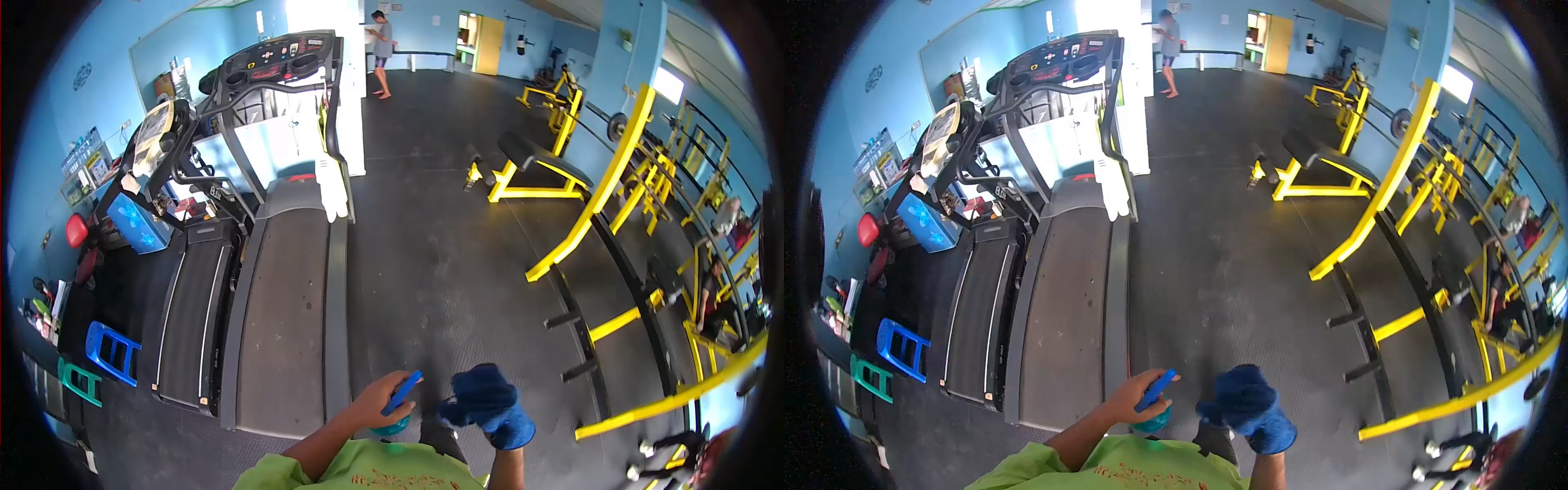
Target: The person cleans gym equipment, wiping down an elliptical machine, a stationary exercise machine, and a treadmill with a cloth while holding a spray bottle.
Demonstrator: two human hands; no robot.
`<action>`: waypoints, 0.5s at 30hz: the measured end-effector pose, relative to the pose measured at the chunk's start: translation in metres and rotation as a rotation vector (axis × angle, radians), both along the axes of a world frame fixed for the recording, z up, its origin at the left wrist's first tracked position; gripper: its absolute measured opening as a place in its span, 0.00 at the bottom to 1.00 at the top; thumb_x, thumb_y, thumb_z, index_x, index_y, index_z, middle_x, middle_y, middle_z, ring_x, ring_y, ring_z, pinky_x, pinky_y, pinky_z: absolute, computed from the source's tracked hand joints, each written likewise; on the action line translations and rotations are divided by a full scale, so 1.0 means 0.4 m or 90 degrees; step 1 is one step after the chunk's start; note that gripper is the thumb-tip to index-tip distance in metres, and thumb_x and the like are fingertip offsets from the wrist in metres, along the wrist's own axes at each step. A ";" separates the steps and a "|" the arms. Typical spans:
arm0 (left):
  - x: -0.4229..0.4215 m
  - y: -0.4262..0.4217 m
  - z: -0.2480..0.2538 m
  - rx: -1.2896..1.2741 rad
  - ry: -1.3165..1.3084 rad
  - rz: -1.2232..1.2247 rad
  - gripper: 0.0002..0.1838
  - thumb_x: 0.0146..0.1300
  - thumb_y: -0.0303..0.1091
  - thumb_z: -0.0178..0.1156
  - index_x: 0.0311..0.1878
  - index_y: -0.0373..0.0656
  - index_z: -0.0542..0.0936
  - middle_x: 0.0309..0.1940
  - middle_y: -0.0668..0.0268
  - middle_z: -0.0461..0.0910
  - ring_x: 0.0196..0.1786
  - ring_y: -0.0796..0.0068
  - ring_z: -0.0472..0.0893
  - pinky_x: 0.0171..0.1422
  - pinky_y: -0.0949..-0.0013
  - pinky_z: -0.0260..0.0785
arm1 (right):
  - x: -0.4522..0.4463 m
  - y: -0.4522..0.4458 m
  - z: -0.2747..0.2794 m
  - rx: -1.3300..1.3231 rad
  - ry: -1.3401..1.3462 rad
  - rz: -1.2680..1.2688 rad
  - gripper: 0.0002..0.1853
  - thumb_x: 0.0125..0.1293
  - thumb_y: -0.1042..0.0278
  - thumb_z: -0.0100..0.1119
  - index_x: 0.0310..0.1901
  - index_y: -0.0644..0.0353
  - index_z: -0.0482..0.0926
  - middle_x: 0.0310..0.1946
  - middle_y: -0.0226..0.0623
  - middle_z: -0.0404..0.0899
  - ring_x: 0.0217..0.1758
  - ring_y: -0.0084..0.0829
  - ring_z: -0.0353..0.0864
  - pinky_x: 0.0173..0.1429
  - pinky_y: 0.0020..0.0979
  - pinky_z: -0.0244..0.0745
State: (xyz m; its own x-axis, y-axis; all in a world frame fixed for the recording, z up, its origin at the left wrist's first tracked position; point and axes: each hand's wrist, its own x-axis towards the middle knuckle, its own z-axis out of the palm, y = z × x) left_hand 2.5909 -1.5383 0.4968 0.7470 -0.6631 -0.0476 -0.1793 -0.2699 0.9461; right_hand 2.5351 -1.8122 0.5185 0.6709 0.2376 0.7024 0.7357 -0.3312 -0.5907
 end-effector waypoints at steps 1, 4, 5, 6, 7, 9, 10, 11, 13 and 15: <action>0.039 -0.021 -0.020 -0.002 -0.003 0.012 0.27 0.62 0.36 0.64 0.65 0.43 0.72 0.48 0.61 0.79 0.43 0.73 0.81 0.49 0.64 0.72 | 0.047 -0.034 -0.046 0.048 0.040 0.076 0.11 0.48 0.73 0.74 0.35 0.57 0.86 0.40 0.41 0.85 0.41 0.44 0.82 0.52 0.44 0.75; 0.145 -0.084 -0.062 -0.014 -0.027 0.102 0.28 0.62 0.35 0.65 0.65 0.43 0.72 0.46 0.61 0.79 0.41 0.74 0.81 0.48 0.65 0.72 | 0.183 -0.086 -0.065 0.274 0.456 0.127 0.20 0.50 0.76 0.72 0.47 0.62 0.82 0.44 0.39 0.85 0.37 0.32 0.82 0.44 0.32 0.76; 0.184 -0.102 -0.059 -0.025 0.002 0.138 0.28 0.61 0.34 0.66 0.65 0.43 0.72 0.48 0.61 0.79 0.40 0.74 0.81 0.48 0.66 0.72 | 0.235 -0.112 -0.057 0.365 0.731 0.146 0.23 0.50 0.77 0.71 0.51 0.64 0.79 0.46 0.38 0.85 0.35 0.29 0.81 0.40 0.29 0.76; 0.229 -0.125 -0.054 -0.037 0.029 0.173 0.28 0.61 0.33 0.66 0.65 0.43 0.72 0.49 0.62 0.79 0.39 0.75 0.80 0.48 0.66 0.72 | 0.309 -0.154 -0.090 0.345 0.746 0.178 0.22 0.53 0.78 0.68 0.52 0.67 0.77 0.46 0.37 0.85 0.32 0.24 0.79 0.34 0.24 0.74; 0.276 -0.151 -0.055 -0.037 0.017 0.183 0.28 0.61 0.33 0.66 0.65 0.43 0.72 0.49 0.62 0.79 0.39 0.75 0.80 0.48 0.66 0.72 | 0.393 -0.193 -0.092 0.339 0.738 0.190 0.22 0.53 0.78 0.68 0.52 0.67 0.77 0.46 0.37 0.85 0.32 0.24 0.79 0.34 0.24 0.74; 0.374 -0.193 -0.041 -0.112 0.009 0.257 0.28 0.61 0.30 0.66 0.64 0.43 0.72 0.49 0.64 0.79 0.40 0.77 0.79 0.47 0.68 0.73 | 0.558 -0.238 -0.062 0.350 0.723 0.223 0.20 0.56 0.78 0.64 0.52 0.65 0.78 0.45 0.36 0.84 0.34 0.27 0.80 0.37 0.28 0.75; 0.421 -0.204 -0.036 -0.107 0.008 0.270 0.28 0.61 0.30 0.66 0.64 0.43 0.72 0.49 0.64 0.79 0.40 0.77 0.79 0.47 0.68 0.73 | 0.633 -0.251 -0.046 0.348 0.728 0.237 0.20 0.56 0.78 0.64 0.52 0.65 0.78 0.45 0.36 0.84 0.34 0.27 0.80 0.37 0.28 0.75; 0.461 -0.220 -0.023 -0.079 0.001 0.288 0.28 0.61 0.30 0.66 0.64 0.42 0.71 0.48 0.65 0.79 0.40 0.78 0.79 0.47 0.68 0.73 | 0.714 -0.246 0.026 0.092 0.578 0.119 0.19 0.58 0.75 0.63 0.52 0.64 0.79 0.46 0.36 0.84 0.38 0.29 0.81 0.41 0.30 0.76; 0.544 -0.253 -0.032 -0.056 0.003 0.323 0.27 0.61 0.30 0.66 0.65 0.42 0.71 0.46 0.66 0.79 0.40 0.79 0.79 0.46 0.69 0.73 | 0.853 -0.279 0.013 -0.166 0.411 0.021 0.18 0.60 0.73 0.62 0.53 0.63 0.79 0.47 0.35 0.84 0.42 0.31 0.82 0.45 0.32 0.77; 0.645 -0.274 -0.063 -0.113 -0.065 0.368 0.27 0.61 0.30 0.65 0.64 0.42 0.71 0.41 0.67 0.78 0.37 0.80 0.78 0.44 0.70 0.72 | 1.000 -0.345 -0.130 -0.134 0.367 0.028 0.18 0.62 0.68 0.62 0.54 0.60 0.80 0.51 0.37 0.83 0.50 0.35 0.82 0.53 0.35 0.77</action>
State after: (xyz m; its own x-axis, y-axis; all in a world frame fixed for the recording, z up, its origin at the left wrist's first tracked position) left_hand 2.8490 -1.6479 0.4717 0.9832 -0.1399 0.1169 -0.1425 -0.1900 0.9714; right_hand 2.9351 -1.9502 0.4665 0.9153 0.3680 0.1638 0.3326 -0.4612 -0.8226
